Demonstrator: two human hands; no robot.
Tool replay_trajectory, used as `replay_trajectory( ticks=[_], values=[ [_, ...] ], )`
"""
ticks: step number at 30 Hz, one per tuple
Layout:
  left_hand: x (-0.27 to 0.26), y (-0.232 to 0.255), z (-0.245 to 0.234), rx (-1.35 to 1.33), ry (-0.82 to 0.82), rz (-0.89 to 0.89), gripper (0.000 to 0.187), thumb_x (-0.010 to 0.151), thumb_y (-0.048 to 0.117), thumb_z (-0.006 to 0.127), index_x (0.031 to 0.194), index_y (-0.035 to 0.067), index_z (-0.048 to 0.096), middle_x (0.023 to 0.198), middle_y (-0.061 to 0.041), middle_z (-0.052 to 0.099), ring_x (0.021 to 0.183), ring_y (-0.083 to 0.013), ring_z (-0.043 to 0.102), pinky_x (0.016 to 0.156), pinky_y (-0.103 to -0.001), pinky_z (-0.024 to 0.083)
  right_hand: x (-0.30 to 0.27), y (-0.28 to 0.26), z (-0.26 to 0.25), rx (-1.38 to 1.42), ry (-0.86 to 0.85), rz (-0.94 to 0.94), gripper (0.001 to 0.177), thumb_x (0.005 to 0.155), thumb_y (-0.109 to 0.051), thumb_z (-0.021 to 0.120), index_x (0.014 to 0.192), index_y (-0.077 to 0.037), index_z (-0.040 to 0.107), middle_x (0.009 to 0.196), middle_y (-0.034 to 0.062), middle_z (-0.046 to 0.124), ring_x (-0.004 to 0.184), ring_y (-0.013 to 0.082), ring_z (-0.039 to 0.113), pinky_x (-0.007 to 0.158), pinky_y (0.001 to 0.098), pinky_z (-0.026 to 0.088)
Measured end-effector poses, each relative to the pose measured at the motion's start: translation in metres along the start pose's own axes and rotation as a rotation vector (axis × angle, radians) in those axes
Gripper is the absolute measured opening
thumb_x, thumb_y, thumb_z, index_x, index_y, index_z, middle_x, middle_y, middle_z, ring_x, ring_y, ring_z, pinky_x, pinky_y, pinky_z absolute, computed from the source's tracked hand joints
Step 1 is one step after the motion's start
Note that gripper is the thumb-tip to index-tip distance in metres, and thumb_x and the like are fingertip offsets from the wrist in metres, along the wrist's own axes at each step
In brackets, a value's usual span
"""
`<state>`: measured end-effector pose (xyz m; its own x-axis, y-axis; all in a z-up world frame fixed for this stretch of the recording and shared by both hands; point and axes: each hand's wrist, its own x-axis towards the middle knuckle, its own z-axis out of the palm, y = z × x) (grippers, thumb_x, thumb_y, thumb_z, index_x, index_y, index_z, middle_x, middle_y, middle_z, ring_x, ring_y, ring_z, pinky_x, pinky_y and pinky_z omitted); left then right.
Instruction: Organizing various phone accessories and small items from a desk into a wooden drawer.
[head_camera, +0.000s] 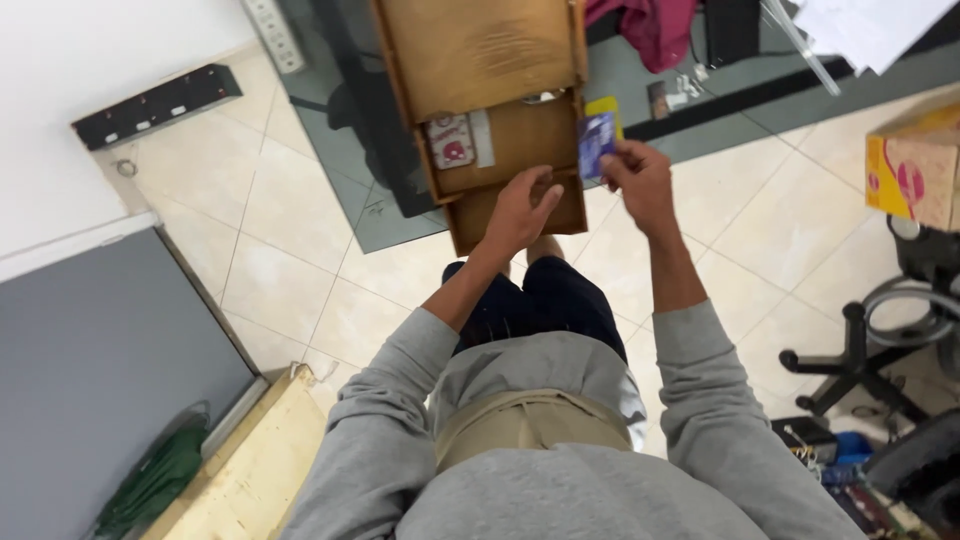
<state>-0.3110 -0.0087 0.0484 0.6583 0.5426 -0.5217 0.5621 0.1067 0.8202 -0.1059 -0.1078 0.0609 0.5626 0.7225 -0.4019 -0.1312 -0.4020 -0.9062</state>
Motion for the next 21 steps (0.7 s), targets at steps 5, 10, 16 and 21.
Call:
replay_trajectory(
  ticks=[5, 10, 16, 21],
  values=[
    [-0.004, -0.002, -0.025, -0.182, 0.082, -0.111, 0.045, 0.104, 0.045, 0.059, 0.137, 0.013, 0.058, 0.119, -0.012, 0.066, 0.111, -0.0274, 0.067, 0.096, -0.042, 0.057, -0.012, -0.022, 0.058, -0.045, -0.186, 0.103, 0.032, 0.097, -0.011, 0.078, 0.122, 0.005, 0.066, 0.093, 0.0208, 0.070, 0.073, 0.0200, 0.071, 0.060, 0.0307, 0.062],
    [0.020, -0.025, -0.026, -0.195, 0.198, -0.123, 0.026, 0.104, 0.030, 0.061, 0.121, 0.012, 0.066, 0.098, -0.008, 0.073, 0.084, -0.0173, 0.073, 0.078, -0.038, 0.059, -0.021, -0.041, 0.075, -0.185, -0.170, 0.144, 0.041, 0.102, -0.025, 0.076, 0.127, 0.006, 0.065, 0.101, 0.0235, 0.068, 0.080, 0.0241, 0.074, 0.065, 0.0356, 0.064],
    [0.061, -0.018, -0.012, -0.182, 0.178, -0.150, 0.032, 0.103, 0.020, 0.060, 0.124, -0.004, 0.061, 0.105, -0.023, 0.072, 0.079, -0.0198, 0.075, 0.069, -0.035, 0.064, -0.036, -0.034, 0.052, -0.287, -0.080, 0.195, 0.030, 0.101, -0.019, 0.074, 0.122, 0.002, 0.069, 0.101, 0.0213, 0.069, 0.083, 0.0256, 0.074, 0.067, 0.0340, 0.063],
    [0.078, -0.019, -0.002, -0.111, 0.158, -0.181, 0.032, 0.105, 0.019, 0.055, 0.120, -0.008, 0.061, 0.091, -0.019, 0.071, 0.073, -0.0180, 0.073, 0.061, -0.030, 0.062, -0.054, -0.012, 0.035, -0.232, 0.006, 0.267, 0.034, 0.097, -0.018, 0.077, 0.123, 0.002, 0.068, 0.100, 0.0214, 0.069, 0.082, 0.0265, 0.072, 0.070, 0.0358, 0.060]
  ],
)
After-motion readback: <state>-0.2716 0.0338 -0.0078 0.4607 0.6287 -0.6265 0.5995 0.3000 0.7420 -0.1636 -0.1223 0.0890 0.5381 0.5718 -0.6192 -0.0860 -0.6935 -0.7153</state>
